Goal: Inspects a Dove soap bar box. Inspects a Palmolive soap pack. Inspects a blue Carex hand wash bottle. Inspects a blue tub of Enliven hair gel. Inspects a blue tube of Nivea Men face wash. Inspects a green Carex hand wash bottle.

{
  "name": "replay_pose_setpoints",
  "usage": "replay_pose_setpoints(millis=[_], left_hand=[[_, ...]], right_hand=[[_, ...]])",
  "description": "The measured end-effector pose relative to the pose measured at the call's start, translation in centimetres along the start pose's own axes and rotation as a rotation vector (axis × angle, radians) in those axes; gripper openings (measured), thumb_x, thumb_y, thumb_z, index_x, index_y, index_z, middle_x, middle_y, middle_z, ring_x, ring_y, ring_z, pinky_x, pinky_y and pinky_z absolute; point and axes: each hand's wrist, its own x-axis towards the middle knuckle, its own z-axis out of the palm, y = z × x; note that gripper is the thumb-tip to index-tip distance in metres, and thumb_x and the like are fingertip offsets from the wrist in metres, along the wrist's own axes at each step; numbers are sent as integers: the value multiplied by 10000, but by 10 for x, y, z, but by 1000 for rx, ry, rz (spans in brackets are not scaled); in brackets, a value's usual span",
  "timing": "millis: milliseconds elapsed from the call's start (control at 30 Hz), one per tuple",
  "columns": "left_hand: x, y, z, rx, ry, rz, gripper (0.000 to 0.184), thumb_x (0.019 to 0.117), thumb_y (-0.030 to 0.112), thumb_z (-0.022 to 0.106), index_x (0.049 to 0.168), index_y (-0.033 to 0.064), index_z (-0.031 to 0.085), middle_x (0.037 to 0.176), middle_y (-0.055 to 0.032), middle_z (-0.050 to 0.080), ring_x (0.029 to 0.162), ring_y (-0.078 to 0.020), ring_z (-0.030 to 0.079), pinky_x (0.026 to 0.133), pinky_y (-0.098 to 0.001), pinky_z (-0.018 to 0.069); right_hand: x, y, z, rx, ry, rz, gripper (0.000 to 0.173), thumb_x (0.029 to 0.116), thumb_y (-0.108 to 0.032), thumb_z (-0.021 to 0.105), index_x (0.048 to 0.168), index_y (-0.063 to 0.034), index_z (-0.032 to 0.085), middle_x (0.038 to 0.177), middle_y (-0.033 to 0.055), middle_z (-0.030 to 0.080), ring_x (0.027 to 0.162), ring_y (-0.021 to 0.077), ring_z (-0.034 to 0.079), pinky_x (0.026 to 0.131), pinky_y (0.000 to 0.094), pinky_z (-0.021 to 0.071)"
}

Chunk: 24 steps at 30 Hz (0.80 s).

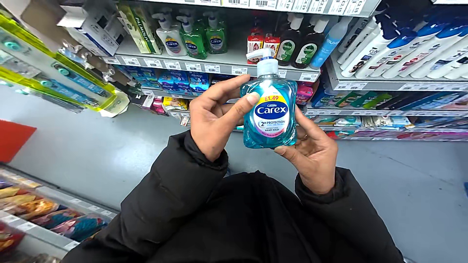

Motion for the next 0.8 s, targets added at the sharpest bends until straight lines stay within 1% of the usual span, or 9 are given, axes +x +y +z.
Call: replay_pose_setpoints(millis=[67, 167, 233, 367, 467, 533, 633, 700, 800], left_hand=[[-2, 0, 1, -6, -8, -6, 407, 964, 40, 687, 1339, -82, 589, 1147, -165, 722, 898, -243, 758, 687, -363, 673], [-4, 0, 4, -9, -1, -12, 401, 958, 31, 690, 1331, -79, 596, 1119, -154, 725, 892, -231, 758, 677, -350, 671], [-5, 1, 6, -14, -6, 1, 398, 963, 24, 681, 1335, -84, 590, 1132, -161, 719, 911, -235, 756, 695, -358, 672], [-8, 1, 12, 2, 1, 19, 416, 959, 46, 696, 1336, -95, 589, 1155, -183, 718, 884, -257, 761, 689, -378, 678], [-8, 0, 15, -2, -10, 6, 411, 962, 46, 690, 1338, -88, 593, 1150, -178, 720, 910, -255, 757, 689, -373, 674], [-8, -2, 18, -10, -5, -2, 406, 955, 50, 699, 1325, -87, 602, 1128, -172, 724, 900, -251, 758, 683, -368, 673], [-7, -1, 21, -35, -8, -43, 413, 948, 41, 703, 1329, -84, 602, 1136, -181, 722, 917, -273, 759, 692, -393, 677], [-6, -2, 23, -29, -5, -45, 415, 943, 46, 711, 1329, -70, 612, 1133, -172, 724, 909, -259, 759, 678, -382, 674], [-4, -2, 26, -39, 1, -60, 413, 927, 47, 736, 1311, -62, 630, 1126, -168, 729, 920, -256, 759, 676, -376, 673]], right_hand=[[-2, 0, -2, -4, -3, 1, 791, 830, 15, 810, 1497, 120, 397, 1316, 172, 658, 1067, 236, 724, 909, 354, 638], [-4, -1, -4, 5, -1, 4, 797, 824, 30, 809, 1495, 132, 391, 1327, 185, 645, 1059, 241, 725, 896, 357, 643], [-5, -2, -6, 12, 0, 8, 795, 824, 31, 807, 1494, 133, 392, 1332, 188, 645, 1064, 243, 725, 905, 357, 638], [-8, -2, -11, 2, -9, -12, 779, 828, 18, 812, 1489, 118, 412, 1339, 178, 646, 1072, 236, 722, 925, 355, 632], [-10, -3, -15, -3, -11, -16, 789, 825, 36, 803, 1494, 132, 394, 1346, 193, 640, 1086, 246, 718, 928, 357, 630], [-11, -3, -17, -3, -7, -11, 796, 826, 34, 803, 1495, 139, 384, 1343, 195, 636, 1063, 241, 723, 911, 355, 635], [-13, -4, -22, 3, -7, -10, 785, 834, 26, 800, 1497, 131, 392, 1343, 200, 637, 1072, 251, 721, 926, 361, 632], [-12, -4, -25, -1, -6, -19, 785, 831, 29, 802, 1494, 131, 396, 1331, 189, 648, 1052, 239, 728, 906, 349, 638], [-12, -4, -28, 1, -1, -12, 791, 829, 31, 802, 1499, 125, 393, 1348, 191, 631, 1059, 242, 724, 901, 349, 640]])
